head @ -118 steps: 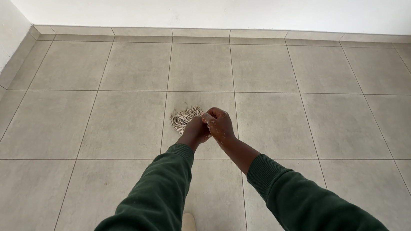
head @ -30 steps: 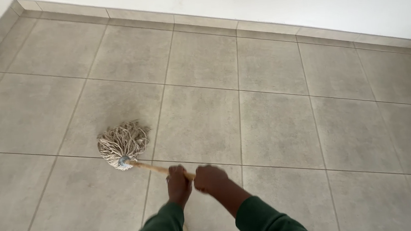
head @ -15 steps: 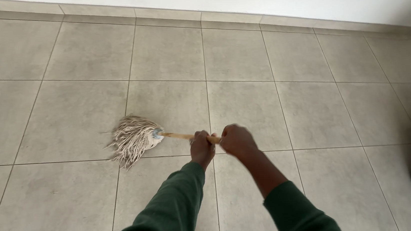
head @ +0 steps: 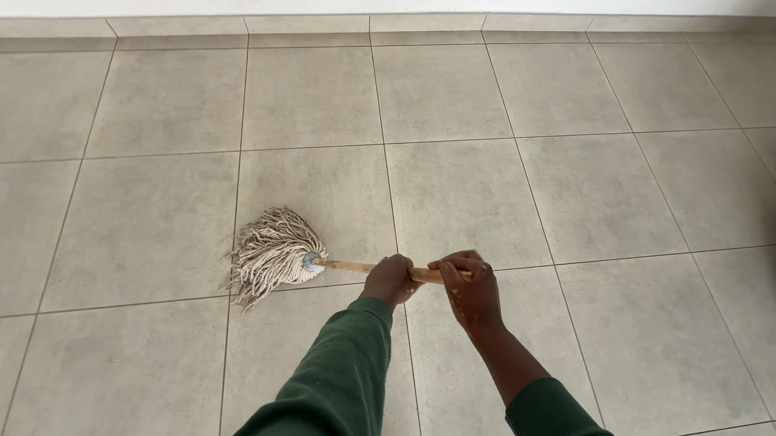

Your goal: Mopping the tiled floor in a garage using a bucket of soapy water and a string mop.

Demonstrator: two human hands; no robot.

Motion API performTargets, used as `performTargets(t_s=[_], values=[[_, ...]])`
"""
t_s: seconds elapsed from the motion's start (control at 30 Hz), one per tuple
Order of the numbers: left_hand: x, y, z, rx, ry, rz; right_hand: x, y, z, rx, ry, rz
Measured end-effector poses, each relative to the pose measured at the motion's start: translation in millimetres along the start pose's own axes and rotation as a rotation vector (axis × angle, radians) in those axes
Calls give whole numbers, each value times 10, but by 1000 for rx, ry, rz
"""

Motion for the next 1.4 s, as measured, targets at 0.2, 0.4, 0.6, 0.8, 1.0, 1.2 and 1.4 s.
performTargets(t_s=[0.2, 0.4, 0.6, 0.8, 1.0, 1.2, 1.4], values=[[5, 169, -167, -34, -25, 9, 129, 141, -71, -113, -69, 357], [-63, -420, -353, -111, 37, 99, -298, 240, -188, -134, -185, 433], [230, -1775, -771, -45, 140, 162, -1510, -86, -538, -23, -306, 368], [671, -2828, -1403, 59, 241, 102, -2433, -773, -1037, 3, -440, 345], [845, -3435, -2071, 221, 332, -28, -3088, -1000, -1331, 107, -632, 278], [415, -3916, -2656, 288, 491, 8, -3271, -1047, -1785, -34, -833, 138], [258, -3492, -3143, 412, 610, -93, -3124, -1066, -1874, -292, -1097, 69]])
Point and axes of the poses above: each hand's wrist, its own z-axis towards the middle knuckle, its own x-axis out of the back of the hand, y = z × x, the point moved 2 cm from there along z, towards the middle knuckle, and after that the axes turned 4 degrees about -x, right-handed, at the moved point
